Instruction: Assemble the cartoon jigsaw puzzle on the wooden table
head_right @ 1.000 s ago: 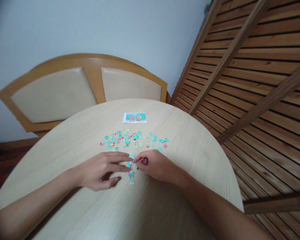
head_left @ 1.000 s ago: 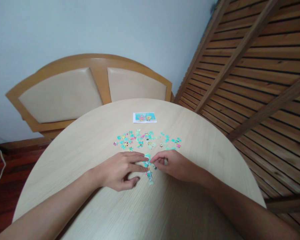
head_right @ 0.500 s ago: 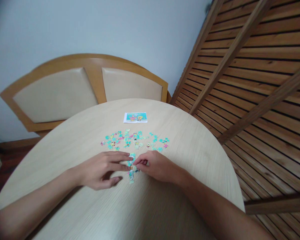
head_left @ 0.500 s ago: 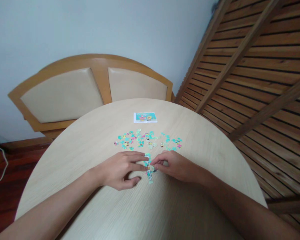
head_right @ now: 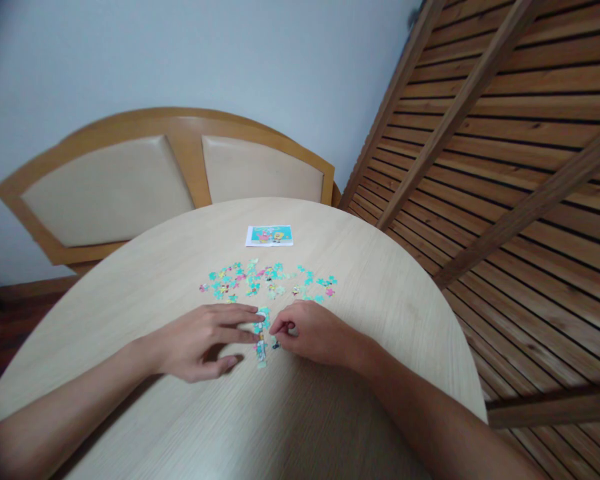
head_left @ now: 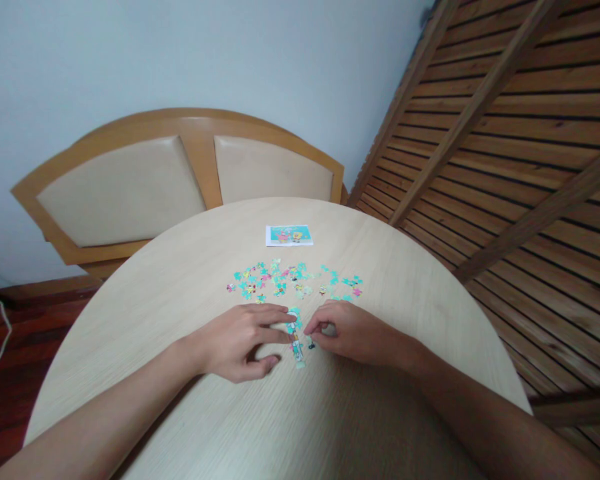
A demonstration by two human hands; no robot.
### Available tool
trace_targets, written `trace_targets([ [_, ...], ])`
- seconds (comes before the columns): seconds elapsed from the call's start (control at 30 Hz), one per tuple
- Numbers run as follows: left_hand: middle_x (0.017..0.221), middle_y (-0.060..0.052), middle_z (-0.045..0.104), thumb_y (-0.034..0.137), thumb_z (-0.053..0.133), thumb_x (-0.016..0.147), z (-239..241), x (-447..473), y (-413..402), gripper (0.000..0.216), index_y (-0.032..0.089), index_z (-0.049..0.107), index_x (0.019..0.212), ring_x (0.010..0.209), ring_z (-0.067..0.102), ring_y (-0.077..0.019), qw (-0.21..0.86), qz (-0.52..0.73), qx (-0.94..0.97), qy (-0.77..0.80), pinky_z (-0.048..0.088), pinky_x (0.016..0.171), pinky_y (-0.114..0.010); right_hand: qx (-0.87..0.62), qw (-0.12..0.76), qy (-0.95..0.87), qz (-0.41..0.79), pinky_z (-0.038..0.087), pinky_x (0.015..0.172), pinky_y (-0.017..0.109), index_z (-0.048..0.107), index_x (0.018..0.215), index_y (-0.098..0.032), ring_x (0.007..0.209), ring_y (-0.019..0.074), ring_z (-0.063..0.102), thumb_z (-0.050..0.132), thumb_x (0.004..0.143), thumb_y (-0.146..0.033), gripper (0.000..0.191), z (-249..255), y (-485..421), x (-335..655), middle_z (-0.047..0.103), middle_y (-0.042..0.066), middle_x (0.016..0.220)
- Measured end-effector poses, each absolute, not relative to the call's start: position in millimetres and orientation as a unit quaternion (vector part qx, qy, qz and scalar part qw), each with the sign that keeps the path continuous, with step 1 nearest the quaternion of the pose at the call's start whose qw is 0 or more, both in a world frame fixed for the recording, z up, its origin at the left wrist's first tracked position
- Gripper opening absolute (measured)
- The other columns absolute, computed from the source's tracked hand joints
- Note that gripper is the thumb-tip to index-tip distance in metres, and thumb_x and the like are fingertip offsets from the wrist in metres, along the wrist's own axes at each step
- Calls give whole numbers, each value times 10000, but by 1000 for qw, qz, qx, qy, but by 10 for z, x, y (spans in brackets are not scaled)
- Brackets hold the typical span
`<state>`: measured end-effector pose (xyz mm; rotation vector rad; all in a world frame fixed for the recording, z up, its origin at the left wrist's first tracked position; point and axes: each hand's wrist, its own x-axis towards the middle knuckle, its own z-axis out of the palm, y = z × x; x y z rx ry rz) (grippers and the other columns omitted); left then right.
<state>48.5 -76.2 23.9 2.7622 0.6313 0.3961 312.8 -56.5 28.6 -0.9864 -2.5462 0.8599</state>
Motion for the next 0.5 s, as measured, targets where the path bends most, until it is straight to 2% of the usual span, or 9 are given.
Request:
trace_targets([
  [0.3, 1419, -138, 607, 291, 604, 871, 251, 491, -764, 428, 205, 667, 1285, 1281, 602, -312, 144, 144, 955, 214, 499, 1091, -501, -332, 117, -901, 253, 481, 811, 308, 767, 1017, -178, 890, 204, 675, 585, 883, -146, 228, 304, -524, 3169, 769, 61, 956],
  [0.43, 1426, -113, 607, 293, 598, 879, 250, 490, -767, 429, 235, 653, 1301, 1281, 603, -306, 146, 145, 955, 215, 498, 1089, -511, -425, 137, -874, 191, 470, 789, 314, 771, 911, -207, 849, 204, 675, 570, 911, -199, 201, 387, -400, 3329, 761, 46, 907],
  [0.5, 1426, -112, 607, 290, 594, 883, 250, 488, -767, 438, 238, 645, 1315, 1290, 596, -299, 148, 141, 956, 213, 490, 1099, -507, -494, 150, -843, 150, 474, 763, 318, 767, 924, -199, 852, 217, 670, 570, 917, -232, 199, 396, -283, 3466, 750, 65, 933],
])
